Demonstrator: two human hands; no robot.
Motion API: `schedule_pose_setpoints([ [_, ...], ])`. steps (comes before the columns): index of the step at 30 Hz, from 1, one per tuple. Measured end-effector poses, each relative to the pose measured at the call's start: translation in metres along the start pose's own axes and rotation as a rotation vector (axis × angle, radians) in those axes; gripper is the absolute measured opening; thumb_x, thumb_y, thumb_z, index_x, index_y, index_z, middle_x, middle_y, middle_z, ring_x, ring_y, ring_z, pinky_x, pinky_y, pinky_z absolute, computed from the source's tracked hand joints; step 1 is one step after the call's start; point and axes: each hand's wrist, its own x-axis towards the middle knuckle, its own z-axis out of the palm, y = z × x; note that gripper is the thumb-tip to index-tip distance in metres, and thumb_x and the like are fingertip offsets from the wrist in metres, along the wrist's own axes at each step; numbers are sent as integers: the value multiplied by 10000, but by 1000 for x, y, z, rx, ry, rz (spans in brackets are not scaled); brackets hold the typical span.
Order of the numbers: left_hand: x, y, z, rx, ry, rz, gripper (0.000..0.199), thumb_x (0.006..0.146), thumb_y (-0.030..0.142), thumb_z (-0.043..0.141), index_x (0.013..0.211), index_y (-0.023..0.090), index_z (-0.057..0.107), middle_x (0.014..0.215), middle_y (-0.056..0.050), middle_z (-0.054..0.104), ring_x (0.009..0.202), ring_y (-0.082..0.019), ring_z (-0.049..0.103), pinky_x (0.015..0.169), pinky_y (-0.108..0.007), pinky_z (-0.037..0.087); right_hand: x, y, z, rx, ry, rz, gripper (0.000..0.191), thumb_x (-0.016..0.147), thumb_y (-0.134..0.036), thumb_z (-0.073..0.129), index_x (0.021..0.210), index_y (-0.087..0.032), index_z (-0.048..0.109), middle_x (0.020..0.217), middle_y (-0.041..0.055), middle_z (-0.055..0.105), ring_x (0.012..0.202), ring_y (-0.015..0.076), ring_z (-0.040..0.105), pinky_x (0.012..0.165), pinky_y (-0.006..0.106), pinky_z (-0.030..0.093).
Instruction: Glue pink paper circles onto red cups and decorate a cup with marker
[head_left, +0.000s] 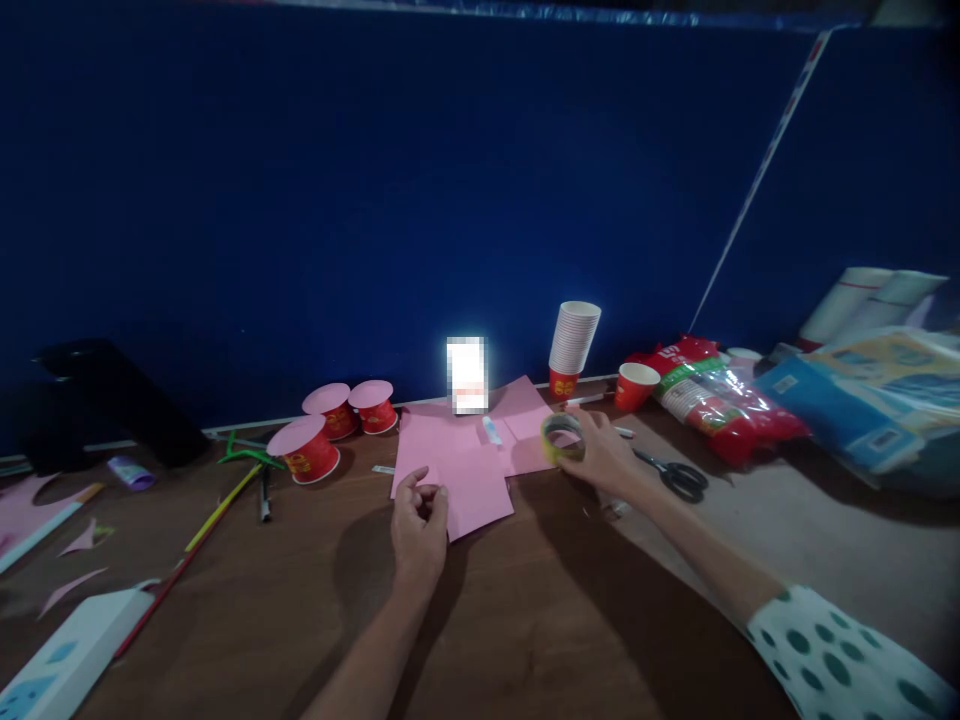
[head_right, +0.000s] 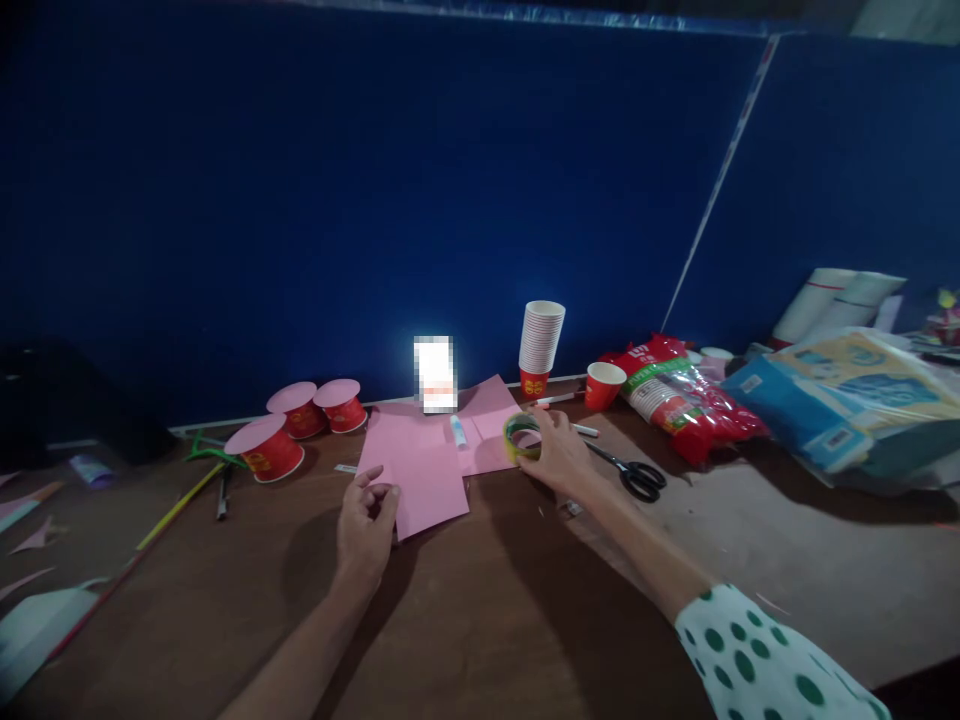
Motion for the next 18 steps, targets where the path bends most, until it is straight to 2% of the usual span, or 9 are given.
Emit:
schedule_pose_setpoints([
  [2,0,1,0,-9,-2,-5,419,751,337,588,1112,139,509,698,0,578,602,-136,520,576,-246,432,3,8,6,2,-23,-6,688,677,-358,692,1290,-158,451,1204,163,530,1097,328,542,916,451,439],
  [5,0,1,0,-15,-5,-1,409,748,337,593,1099,141,518,697,-1,584,608,-140,531,580,-249,435,-6,17,1,-28,-23,-52,764,713,-415,676,1363,-166,359,1331,152,451,1214,299,464,995,407,391],
  [8,-1,1,0,-14,0,8,397,747,336,595,1087,144,526,686,4,580,606,-142,537,579,-249,435,-23,28,-16,-253,4,-78,647,833,-401,553,1388,-175,310,1368,135,432,1230,264,449,979,361,401],
  [11,0,2,1,-13,0,6,394,743,334,592,1084,149,524,680,9,577,598,-141,536,578,-250,436,-37,48,-34,-421,-43,47,473,845,-235,515,1308,-168,443,1239,166,537,1081,301,547,854,387,445],
  [14,0,2,1,-8,2,10,399,741,335,590,1089,153,518,681,12,575,598,-139,529,584,-250,438,-45,70,-45,-562,-140,192,388,803,-80,479,1175,-127,579,953,179,629,869,301,619,709,367,446],
  [16,-1,2,1,-3,4,15,395,743,337,588,1084,151,518,682,11,574,597,-138,526,585,-250,439,-48,82,-49,-599,-194,225,343,794,-42,462,1082,-124,630,859,156,627,803,277,631,664,332,429],
  [18,-1,2,0,-8,0,14,396,747,339,585,1086,148,516,689,7,576,598,-138,525,581,-251,439,-50,91,-51,-615,-232,246,325,817,-57,443,1063,-141,640,844,140,615,748,255,638,615,306,409],
])
